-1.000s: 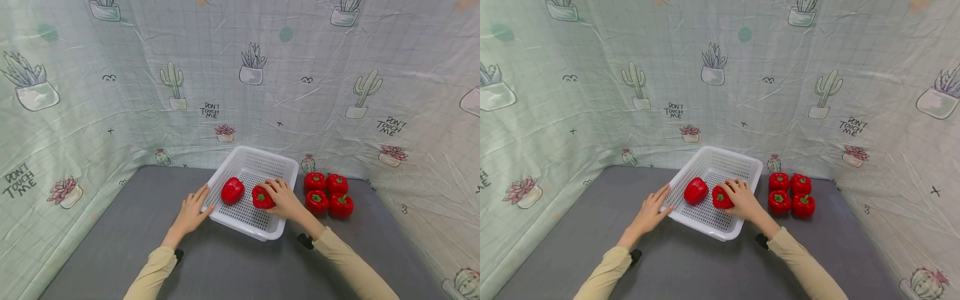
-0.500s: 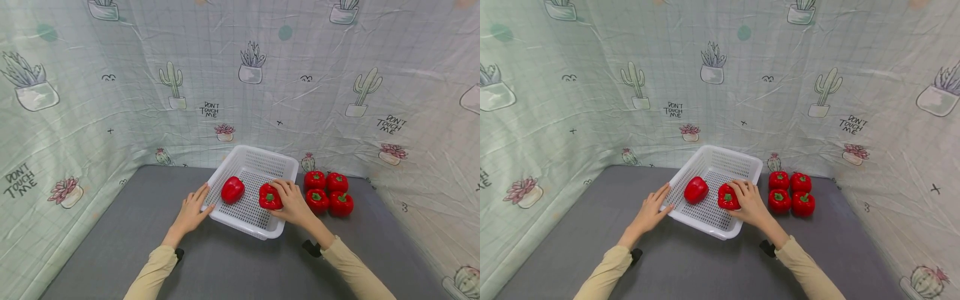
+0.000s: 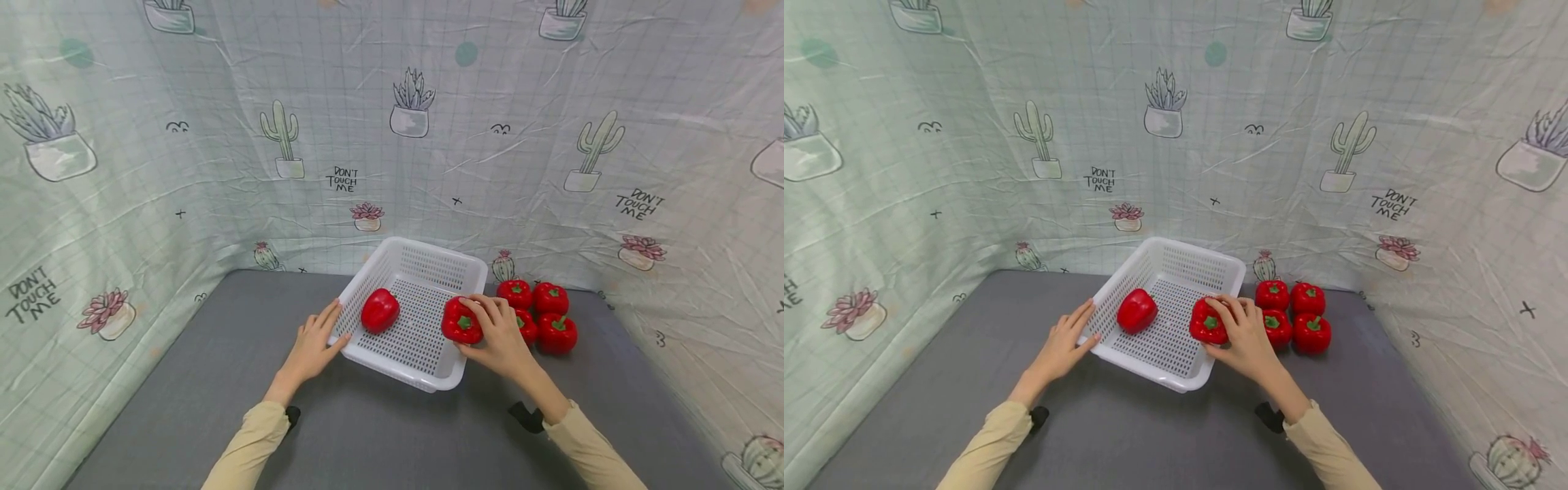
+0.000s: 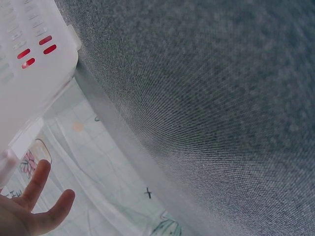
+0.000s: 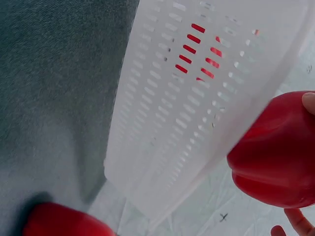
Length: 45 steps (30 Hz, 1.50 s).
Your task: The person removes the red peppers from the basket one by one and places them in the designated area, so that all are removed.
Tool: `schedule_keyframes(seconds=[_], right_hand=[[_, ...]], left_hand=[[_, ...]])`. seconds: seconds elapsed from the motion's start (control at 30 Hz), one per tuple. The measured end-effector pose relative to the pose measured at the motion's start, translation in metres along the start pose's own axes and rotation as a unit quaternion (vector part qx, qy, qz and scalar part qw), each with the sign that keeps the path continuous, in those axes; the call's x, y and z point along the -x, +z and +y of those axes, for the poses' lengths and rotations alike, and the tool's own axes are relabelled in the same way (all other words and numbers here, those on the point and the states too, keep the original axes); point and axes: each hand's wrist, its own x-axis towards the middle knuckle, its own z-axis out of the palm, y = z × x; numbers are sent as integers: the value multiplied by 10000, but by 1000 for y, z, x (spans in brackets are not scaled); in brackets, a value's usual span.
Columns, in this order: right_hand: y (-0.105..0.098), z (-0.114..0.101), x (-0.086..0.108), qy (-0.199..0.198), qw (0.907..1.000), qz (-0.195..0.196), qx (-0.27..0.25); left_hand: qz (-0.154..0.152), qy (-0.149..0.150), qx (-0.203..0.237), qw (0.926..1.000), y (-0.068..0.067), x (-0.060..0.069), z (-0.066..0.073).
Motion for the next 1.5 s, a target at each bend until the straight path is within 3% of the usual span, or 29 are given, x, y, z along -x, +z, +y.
schedule_keyframes(seconds=[0.17, 0.67, 0.93, 1.13, 1.5], right_hand=[[-12, 3, 8, 292, 9995, 77, -77], [-27, 15, 34, 558, 9982, 196, -22], [-27, 30, 47, 290, 9991, 237, 182], [-24, 41, 59, 193, 9988, 87, 445], [-22, 53, 77, 632, 9962, -352, 489]], left_hand=[[22, 5, 11, 10000, -1, 0, 0], [49, 69, 2, 10000, 0, 0, 0], [-37, -17, 42, 10000, -1, 0, 1], [-28, -35, 44, 10000, -2, 1, 1], [-67, -80, 79, 9999, -2, 1, 2]])
